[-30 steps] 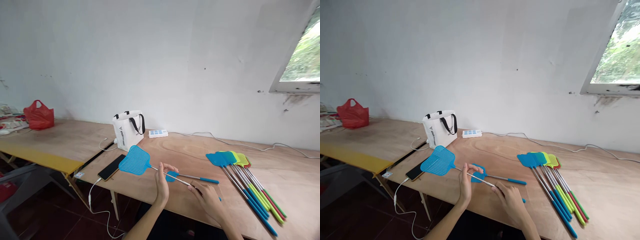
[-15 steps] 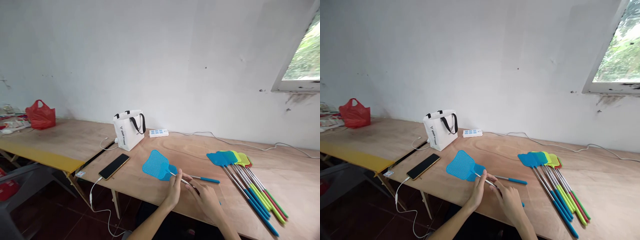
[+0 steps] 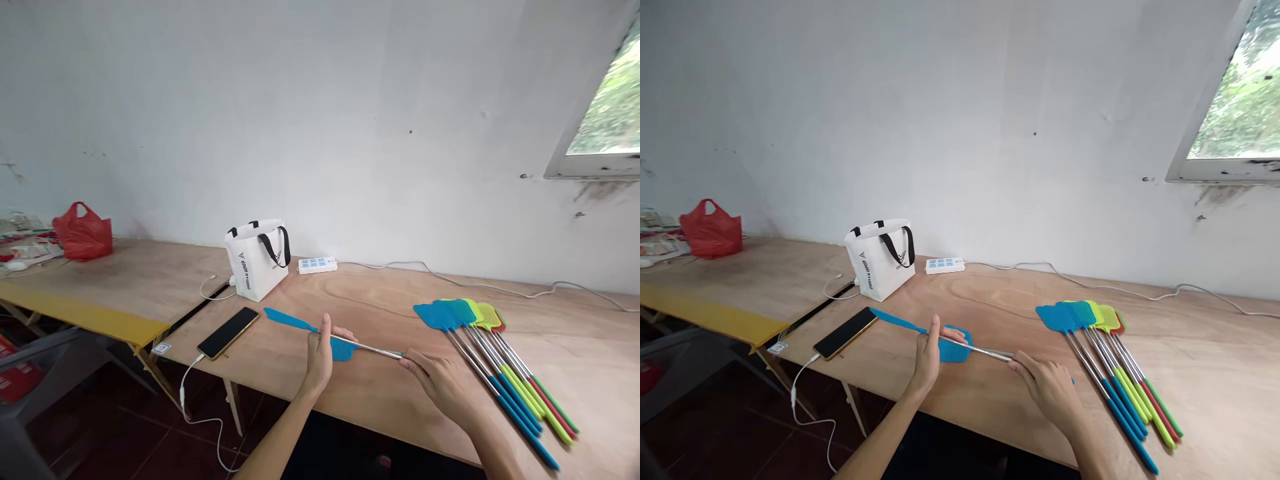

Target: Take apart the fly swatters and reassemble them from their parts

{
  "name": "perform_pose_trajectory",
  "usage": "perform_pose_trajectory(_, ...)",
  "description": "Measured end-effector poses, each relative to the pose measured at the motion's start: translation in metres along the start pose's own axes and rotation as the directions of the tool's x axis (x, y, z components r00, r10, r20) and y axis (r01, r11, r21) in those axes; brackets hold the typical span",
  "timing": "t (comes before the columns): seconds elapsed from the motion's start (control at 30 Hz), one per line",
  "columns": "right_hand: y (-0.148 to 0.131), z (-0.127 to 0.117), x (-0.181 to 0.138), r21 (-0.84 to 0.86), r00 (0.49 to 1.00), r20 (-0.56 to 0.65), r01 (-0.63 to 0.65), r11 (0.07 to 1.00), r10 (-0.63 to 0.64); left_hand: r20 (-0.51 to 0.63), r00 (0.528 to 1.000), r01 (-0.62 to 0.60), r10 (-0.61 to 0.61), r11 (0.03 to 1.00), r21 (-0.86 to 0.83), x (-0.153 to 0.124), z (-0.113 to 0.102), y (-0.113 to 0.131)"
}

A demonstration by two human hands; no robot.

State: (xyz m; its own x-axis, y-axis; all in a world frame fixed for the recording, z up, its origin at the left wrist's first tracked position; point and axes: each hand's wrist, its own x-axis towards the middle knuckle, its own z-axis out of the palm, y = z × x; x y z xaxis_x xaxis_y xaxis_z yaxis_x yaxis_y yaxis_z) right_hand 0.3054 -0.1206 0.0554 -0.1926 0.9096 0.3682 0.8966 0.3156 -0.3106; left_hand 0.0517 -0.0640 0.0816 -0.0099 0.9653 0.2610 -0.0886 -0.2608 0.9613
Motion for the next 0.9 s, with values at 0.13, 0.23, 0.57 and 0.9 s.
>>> perform_pose_trajectory(0.13, 0.018, -0.011, -0.005, 0.073, 0.999, 0.048, -0.016, 0.997, 0.012, -0.057, 0.998, 0.031, -0.033, 0.999, -0.032, 0.004, -0.004, -0.002)
perform_pose_trajectory(0.23, 0.040, -0.018, -0.011, 0.099, 0.998, 0.025, -0.066, 0.993, 0.064, -0.184, 0.982, 0.027, -0.039, 0.997, -0.067, 0.019, -0.020, -0.003)
perform_pose_trajectory(0.57, 0.091, -0.031, -0.027, 0.172, 0.963, -0.025, -0.261, 0.950, 0.270, -0.295, 0.953, -0.018, -0.062, 0.965, -0.261, 0.037, -0.045, 0.001)
perform_pose_trajectory(0.9, 0.094, -0.040, -0.031, 0.175, 0.924, -0.069, -0.360, 0.916, 0.376, -0.178, 0.975, -0.014, -0.133, 0.762, -0.648, 0.034, -0.048, 0.012)
